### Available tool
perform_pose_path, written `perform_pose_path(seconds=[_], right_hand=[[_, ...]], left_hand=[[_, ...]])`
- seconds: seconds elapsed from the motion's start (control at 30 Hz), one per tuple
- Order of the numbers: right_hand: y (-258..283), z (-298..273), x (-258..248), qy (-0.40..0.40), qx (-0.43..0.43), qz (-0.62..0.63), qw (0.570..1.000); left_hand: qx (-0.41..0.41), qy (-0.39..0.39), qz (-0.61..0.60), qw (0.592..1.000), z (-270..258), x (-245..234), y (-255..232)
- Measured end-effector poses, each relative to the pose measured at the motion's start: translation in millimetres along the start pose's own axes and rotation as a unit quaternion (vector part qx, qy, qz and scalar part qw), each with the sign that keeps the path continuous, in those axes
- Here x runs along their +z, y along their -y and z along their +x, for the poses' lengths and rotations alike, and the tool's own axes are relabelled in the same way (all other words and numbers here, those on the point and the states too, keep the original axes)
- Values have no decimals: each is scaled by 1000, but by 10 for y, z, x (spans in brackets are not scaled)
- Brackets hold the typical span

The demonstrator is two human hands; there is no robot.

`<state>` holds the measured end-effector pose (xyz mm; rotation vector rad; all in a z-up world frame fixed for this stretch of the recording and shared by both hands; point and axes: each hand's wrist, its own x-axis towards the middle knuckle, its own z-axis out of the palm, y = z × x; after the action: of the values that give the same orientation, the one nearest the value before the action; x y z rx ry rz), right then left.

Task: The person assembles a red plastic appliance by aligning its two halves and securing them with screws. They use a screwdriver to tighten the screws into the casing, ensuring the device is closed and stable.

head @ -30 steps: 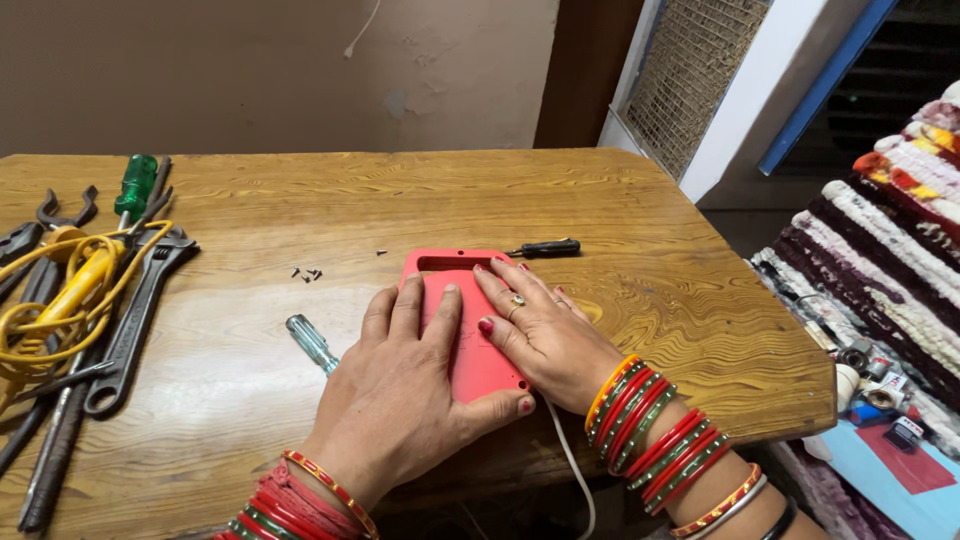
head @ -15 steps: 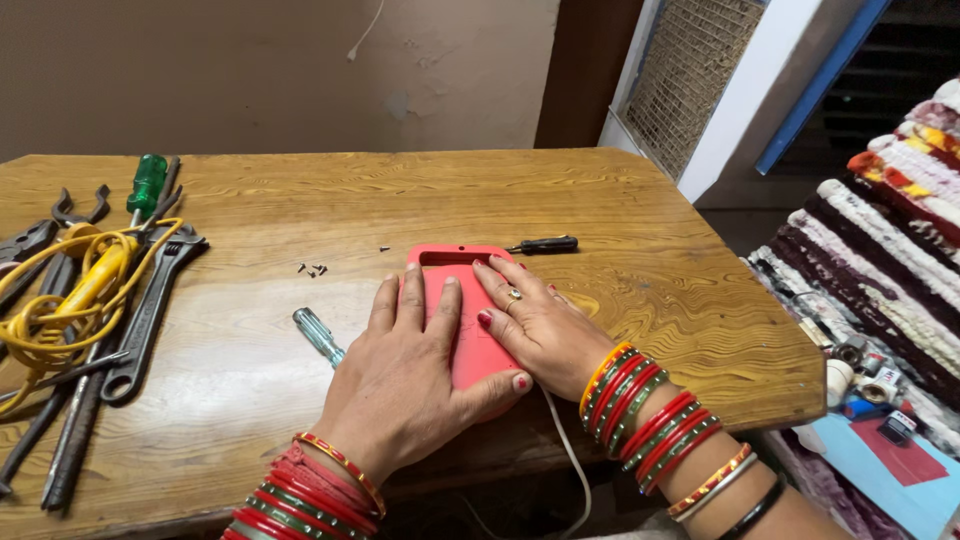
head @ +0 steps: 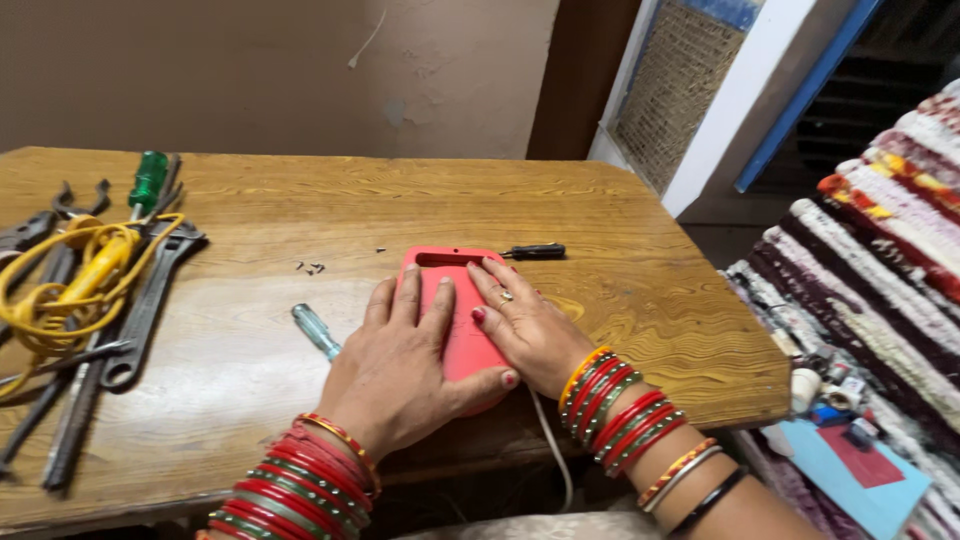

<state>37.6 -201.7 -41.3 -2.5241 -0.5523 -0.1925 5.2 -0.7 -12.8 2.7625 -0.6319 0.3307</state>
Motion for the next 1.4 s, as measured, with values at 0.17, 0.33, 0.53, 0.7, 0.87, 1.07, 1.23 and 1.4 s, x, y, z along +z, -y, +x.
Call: perform_pose_path(seconds=[0.17,0.33,0.53,0.7,0.87,1.07,1.23,1.4], right_hand=[[-47,-3,8,-3,-14,4,1000],[-40,10,21,-9,-38,6,999],[22,-12,-23,9,10,22,1000],[63,-14,-55,12,4,10,1000],[70,-43,-68,24,18,-8,1000],[75,-16,-108,36,-3,-81,996],[75,130,-138,16,2,-149,989],[188,368,46,5,5,-95,995]], left_hand=[[5,4,5,1000,15,7,0],[3,-1,-1,1000,7,7,20],[-6,-13,-40,999,35,-14,31],[-59,-5,-117,991,88,-59,98],[-67,-49,-154,985,95,7,141],[-51,-61,-142,987,84,75,142],[-41,-50,-124,990,98,75,169],[-28,-69,-120,990,94,113,179]])
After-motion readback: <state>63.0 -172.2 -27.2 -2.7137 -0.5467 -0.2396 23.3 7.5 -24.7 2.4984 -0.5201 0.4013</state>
